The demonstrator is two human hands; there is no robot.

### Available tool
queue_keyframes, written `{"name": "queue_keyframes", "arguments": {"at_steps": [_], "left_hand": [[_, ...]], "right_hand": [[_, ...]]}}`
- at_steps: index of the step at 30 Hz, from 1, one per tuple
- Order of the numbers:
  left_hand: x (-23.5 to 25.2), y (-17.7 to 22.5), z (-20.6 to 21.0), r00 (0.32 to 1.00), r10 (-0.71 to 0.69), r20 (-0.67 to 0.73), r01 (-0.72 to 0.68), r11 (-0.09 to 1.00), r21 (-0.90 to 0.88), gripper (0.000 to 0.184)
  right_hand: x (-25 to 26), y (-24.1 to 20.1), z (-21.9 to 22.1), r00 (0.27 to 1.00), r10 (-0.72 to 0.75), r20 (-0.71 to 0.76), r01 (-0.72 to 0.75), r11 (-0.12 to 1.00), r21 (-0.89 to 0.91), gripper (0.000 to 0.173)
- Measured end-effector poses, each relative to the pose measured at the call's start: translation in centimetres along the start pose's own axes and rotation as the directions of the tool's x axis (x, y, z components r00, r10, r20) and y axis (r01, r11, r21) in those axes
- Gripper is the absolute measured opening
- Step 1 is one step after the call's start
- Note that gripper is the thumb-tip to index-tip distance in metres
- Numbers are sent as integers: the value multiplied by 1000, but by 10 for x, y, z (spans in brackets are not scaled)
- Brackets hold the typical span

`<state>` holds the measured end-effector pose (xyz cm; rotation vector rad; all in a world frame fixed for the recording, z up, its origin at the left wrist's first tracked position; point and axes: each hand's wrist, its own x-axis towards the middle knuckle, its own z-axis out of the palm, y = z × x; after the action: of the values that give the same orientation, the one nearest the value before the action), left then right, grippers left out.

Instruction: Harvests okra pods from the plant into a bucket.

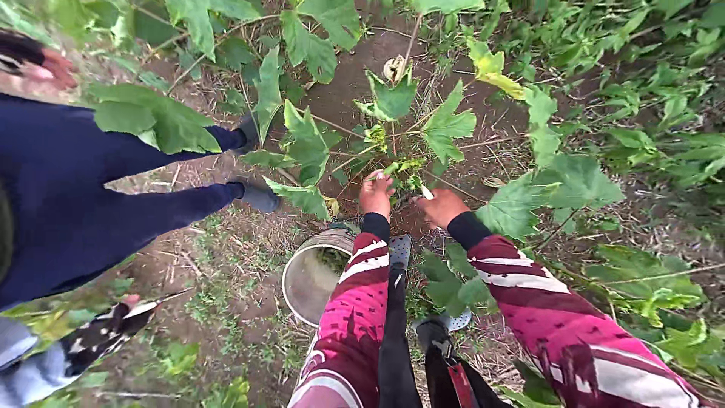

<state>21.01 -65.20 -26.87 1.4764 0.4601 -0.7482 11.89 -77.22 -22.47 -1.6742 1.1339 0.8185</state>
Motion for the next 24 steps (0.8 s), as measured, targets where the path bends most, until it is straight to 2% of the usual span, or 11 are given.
{"name": "queue_keyframes", "arguments": {"at_steps": [4, 11, 14, 20, 24], "left_hand": [[-5, -1, 1, 1000, -1, 9, 1, 1000, 9, 32], [-8, -6, 6, 1000, 2, -5, -2, 1000, -16, 32], [-14, -1, 6, 1000, -22, 6, 22, 999, 48, 36], [-16, -8, 1, 999, 0, 37, -4, 995, 104, 38], [-16, -8, 5, 1000, 26, -1, -26, 997, 78, 36]], "right_hand": [[3, 0, 0, 1000, 10, -18, -10, 1000, 17, 45], [-1, 1, 1, 995, -20, -96, 15, 998, -58, 43], [-5, 4, 0, 989, -58, -137, 50, 997, -64, 42], [-2, 19, 2, 1000, 0, 24, -2, 993, 114, 50], [6, 15, 1, 998, 18, 66, -26, 992, 124, 49]]}}
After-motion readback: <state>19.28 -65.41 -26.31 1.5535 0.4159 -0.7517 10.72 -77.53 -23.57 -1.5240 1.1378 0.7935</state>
